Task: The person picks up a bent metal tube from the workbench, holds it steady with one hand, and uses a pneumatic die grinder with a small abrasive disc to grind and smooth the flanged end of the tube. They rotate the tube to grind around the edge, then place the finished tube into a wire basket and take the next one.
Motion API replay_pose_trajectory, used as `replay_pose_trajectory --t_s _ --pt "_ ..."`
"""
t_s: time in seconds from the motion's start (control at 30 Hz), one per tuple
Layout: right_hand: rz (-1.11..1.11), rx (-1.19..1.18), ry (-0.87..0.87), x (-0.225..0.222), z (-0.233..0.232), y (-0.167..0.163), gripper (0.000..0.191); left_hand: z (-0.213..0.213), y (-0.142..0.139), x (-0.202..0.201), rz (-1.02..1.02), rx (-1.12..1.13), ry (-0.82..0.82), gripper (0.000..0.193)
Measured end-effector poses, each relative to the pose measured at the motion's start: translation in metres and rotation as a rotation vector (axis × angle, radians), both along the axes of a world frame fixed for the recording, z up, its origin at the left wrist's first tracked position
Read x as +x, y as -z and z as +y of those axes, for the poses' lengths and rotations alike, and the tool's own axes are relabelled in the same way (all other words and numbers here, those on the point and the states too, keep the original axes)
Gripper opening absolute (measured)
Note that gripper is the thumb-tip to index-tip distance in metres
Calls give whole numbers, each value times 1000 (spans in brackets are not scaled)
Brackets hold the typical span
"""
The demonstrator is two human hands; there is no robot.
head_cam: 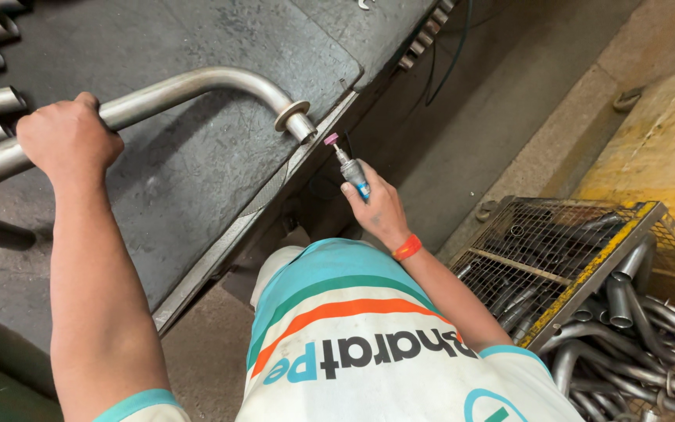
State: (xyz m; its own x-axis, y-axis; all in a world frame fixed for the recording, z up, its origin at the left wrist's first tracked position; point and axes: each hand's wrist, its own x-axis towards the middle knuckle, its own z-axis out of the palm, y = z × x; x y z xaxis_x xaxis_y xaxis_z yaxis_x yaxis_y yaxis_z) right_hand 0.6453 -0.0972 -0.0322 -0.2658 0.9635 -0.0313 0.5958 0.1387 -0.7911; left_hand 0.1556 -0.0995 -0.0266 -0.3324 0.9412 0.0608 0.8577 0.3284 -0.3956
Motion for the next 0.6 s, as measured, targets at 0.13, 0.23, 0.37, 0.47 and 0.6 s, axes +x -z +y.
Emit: replay_pose_trajectory --t_s 0.13,0.23,0.37,0.47,0.6 --pt "-59 48 -10 -1 2 8 49 1 -1 -1 18 13 27 20" --pt "-140 39 -43 -2 1 9 57 2 0 -1 3 6 24 19" --pt "-213 76 -99 -6 1 7 60 3 0 -1 -27 -6 13 18" --pt "-290 82 -138 -10 3 7 60 4 -1 -1 -30 -3 12 18" --pt "-327 118 -165 -16 5 9 60 1 -2 1 -12 14 18 18"
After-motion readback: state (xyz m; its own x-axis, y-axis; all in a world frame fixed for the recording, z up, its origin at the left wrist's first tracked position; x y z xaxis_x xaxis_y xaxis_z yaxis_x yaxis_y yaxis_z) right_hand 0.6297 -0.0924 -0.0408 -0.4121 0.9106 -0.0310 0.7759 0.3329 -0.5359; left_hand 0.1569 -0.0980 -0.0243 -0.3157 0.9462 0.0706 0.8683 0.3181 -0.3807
